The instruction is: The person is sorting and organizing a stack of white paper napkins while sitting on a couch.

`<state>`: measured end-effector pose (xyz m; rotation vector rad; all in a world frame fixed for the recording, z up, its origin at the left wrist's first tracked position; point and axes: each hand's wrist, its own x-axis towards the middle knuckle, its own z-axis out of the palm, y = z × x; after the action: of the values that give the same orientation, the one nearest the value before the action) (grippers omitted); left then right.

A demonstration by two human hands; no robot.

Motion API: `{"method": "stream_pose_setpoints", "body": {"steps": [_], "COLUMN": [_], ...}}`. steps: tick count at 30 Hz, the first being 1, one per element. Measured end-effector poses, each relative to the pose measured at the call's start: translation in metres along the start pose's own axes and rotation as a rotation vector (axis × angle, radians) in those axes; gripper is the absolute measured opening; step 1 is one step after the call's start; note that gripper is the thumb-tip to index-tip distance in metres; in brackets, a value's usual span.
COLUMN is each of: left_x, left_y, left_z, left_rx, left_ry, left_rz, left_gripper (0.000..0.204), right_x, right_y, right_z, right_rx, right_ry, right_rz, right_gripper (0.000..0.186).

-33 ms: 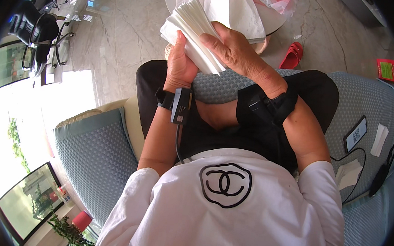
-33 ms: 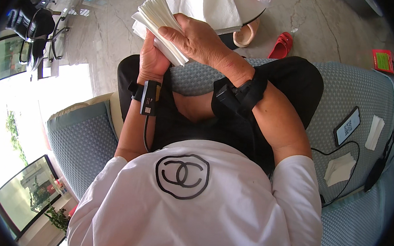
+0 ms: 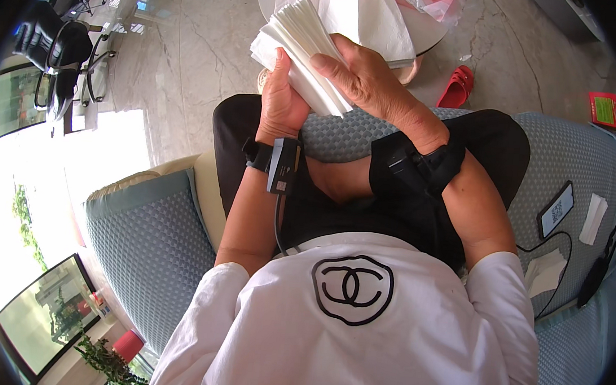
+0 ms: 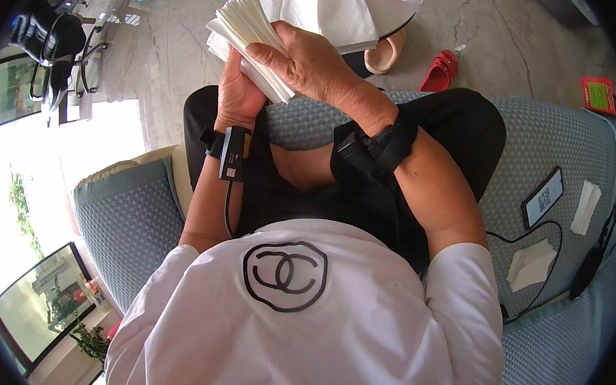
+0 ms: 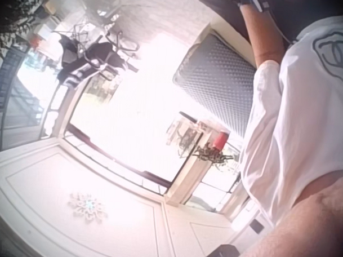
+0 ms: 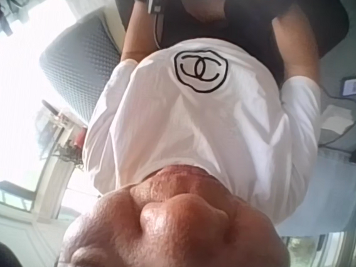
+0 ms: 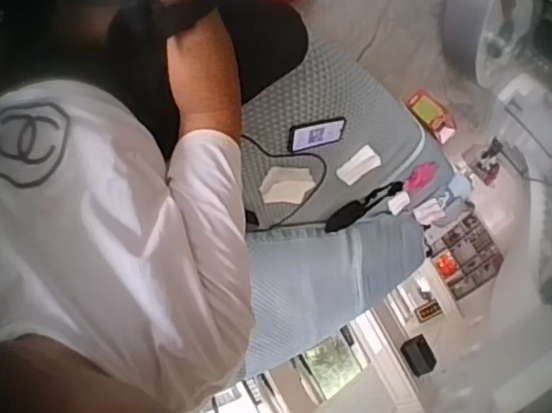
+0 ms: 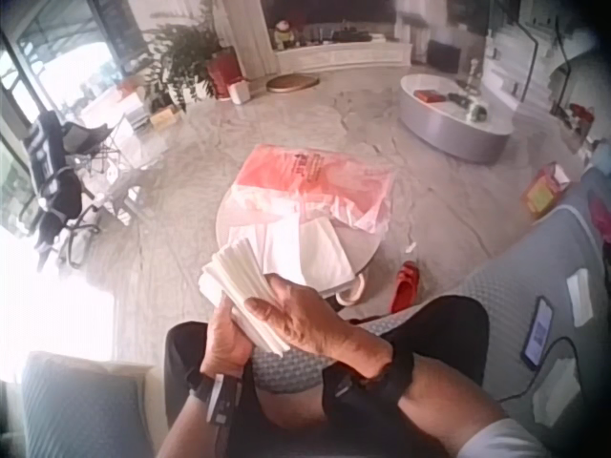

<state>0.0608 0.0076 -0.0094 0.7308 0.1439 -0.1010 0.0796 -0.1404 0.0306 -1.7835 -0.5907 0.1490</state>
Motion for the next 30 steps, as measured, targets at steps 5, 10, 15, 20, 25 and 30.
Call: {"method": "stream_pose_setpoints", "body": {"steps": [5,10,15,20,25,30], "left_x": [0.001,-0.004,-0.006,-0.003,0.003,0.001], "left_y": [-0.001,0.0,-0.002,-0.001,-0.001,0.001], "left_z": [-0.004,0.0,-0.001,-0.013,-0.033,-0.03], "left_rx": [0.044,-0.023,-0.072,-0.027,-0.015,-0.023], "left_ry": [0.001,-0.015,0.025,0.063,0.165,0.196], "left_rz": [-0.008,-0.064,-0.14,-0.116,-0.063,-0.048], "left_gripper": [0.05,0.054,0.052,0.049,0.047,0.047], "right_x": [0.0,0.0,0.0,0.004,0.02,0.024], "right_y": [0.007,0.014,0.012,0.017,0.057,0.07], "right_z": [0.004,0.003,0.0,-0.001,-0.026,-0.024], "right_rx": [-0.086,-0.166,-0.129,-0.032,-0.397,-0.745], "right_ry": [0.004,-0.022,-0.077,-0.048,0.233,0.265], "right_rz": [0.008,0.026,0.088,0.102,0.203,0.302], "right_gripper": [0.071,0.068,0.067,0.061,0.05,0.046]}}
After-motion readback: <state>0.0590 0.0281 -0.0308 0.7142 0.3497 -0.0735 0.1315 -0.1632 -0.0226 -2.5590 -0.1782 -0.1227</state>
